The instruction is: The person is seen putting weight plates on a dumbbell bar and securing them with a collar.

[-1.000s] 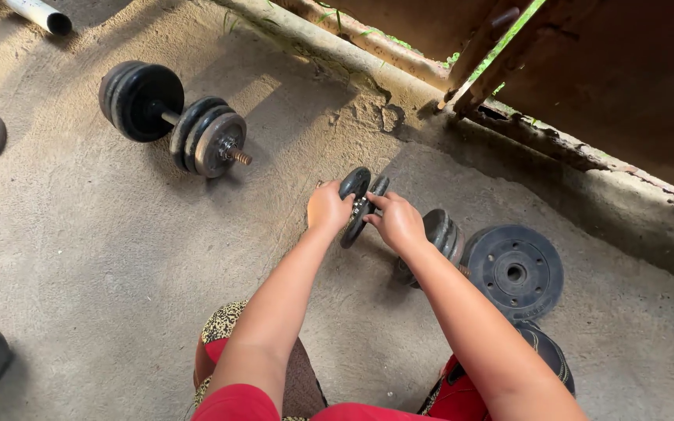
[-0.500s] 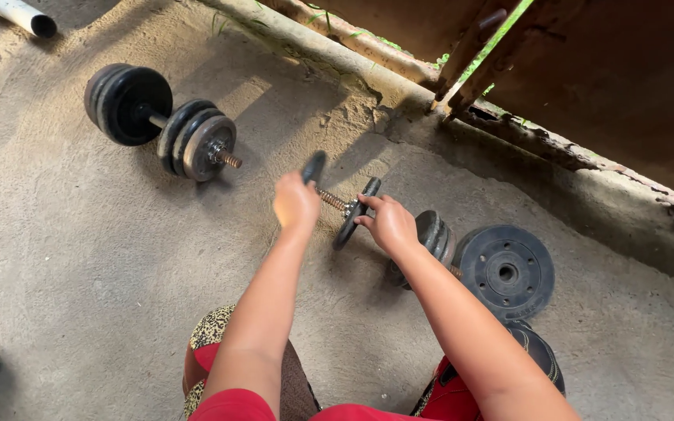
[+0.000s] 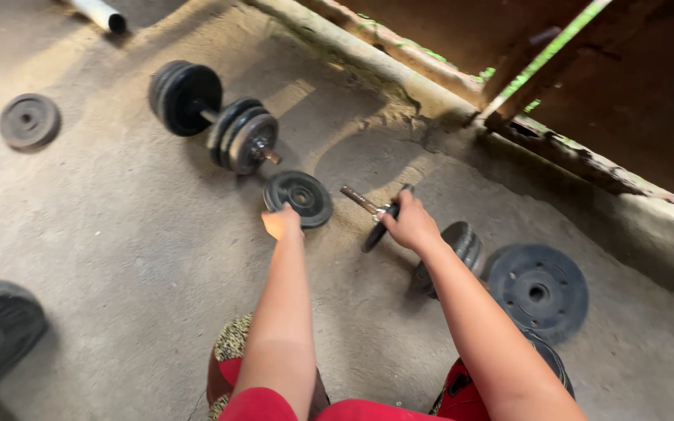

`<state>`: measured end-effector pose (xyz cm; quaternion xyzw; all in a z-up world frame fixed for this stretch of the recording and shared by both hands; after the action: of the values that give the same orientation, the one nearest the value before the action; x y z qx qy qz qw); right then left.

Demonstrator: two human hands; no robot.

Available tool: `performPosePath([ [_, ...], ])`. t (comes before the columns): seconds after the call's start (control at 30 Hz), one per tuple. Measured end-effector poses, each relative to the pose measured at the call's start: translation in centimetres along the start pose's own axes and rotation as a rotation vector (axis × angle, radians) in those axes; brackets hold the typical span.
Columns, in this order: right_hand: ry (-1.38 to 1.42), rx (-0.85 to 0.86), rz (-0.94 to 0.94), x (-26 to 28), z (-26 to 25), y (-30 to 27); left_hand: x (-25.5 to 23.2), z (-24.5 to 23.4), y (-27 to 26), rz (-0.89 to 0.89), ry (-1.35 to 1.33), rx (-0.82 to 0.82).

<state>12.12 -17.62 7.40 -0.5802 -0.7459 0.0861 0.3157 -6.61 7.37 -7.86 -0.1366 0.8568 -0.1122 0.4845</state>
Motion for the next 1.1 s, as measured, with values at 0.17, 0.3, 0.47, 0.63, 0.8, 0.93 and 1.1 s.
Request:
performPosePath([
  [0.17, -0.045, -0.022, 0.159, 1.1, 2.0, -0.2, 14.6, 6.0, 0.1, -0.493, -0.328, 0.18],
  [0.3, -0.014, -0.038, 0.094, 0.2, 3.2, 0.6, 15.4, 6.7, -2.8, -0.484, -0.044, 0.429],
  [0.47, 0.067, -0.024, 0.105, -0.7, 3.7, 0.5, 7.3, 7.4, -8.2, -0.226, 0.012, 0.884],
  [0.63, 0.064, -0.071, 0.106, -1.1, 4.0, 1.0, 3.6, 11.5, -11.6, 0.049, -0.062, 1.177],
  [0.8, 0.043, -0.094, 0.093, -1.4, 4.3, 1.0, 4.3, 14.1, -12.5, -0.031, -0.443, 1.262],
  [0.93, 0.048, -0.132, 0.098, -0.9, 3.9, 0.3, 4.2, 13.7, -13.1, -0.062, -0.513, 1.246],
  [1.1, 0.016, -0.114, 0.099, -0.4, 3.5, 0.2, 2.2, 13.9, -12.8, 0.06, -0.289, 1.123],
])
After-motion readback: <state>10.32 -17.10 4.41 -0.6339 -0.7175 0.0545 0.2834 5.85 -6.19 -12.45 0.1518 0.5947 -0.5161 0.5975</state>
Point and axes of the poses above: each hand's wrist, its own y-axis towards the middle knuckle, its own z-axis out of the palm, x = y × z, the point moved 5 cm from there along y, towards the middle knuckle, and after that the axes turned 14 degrees about z, right-handed, at the moved point
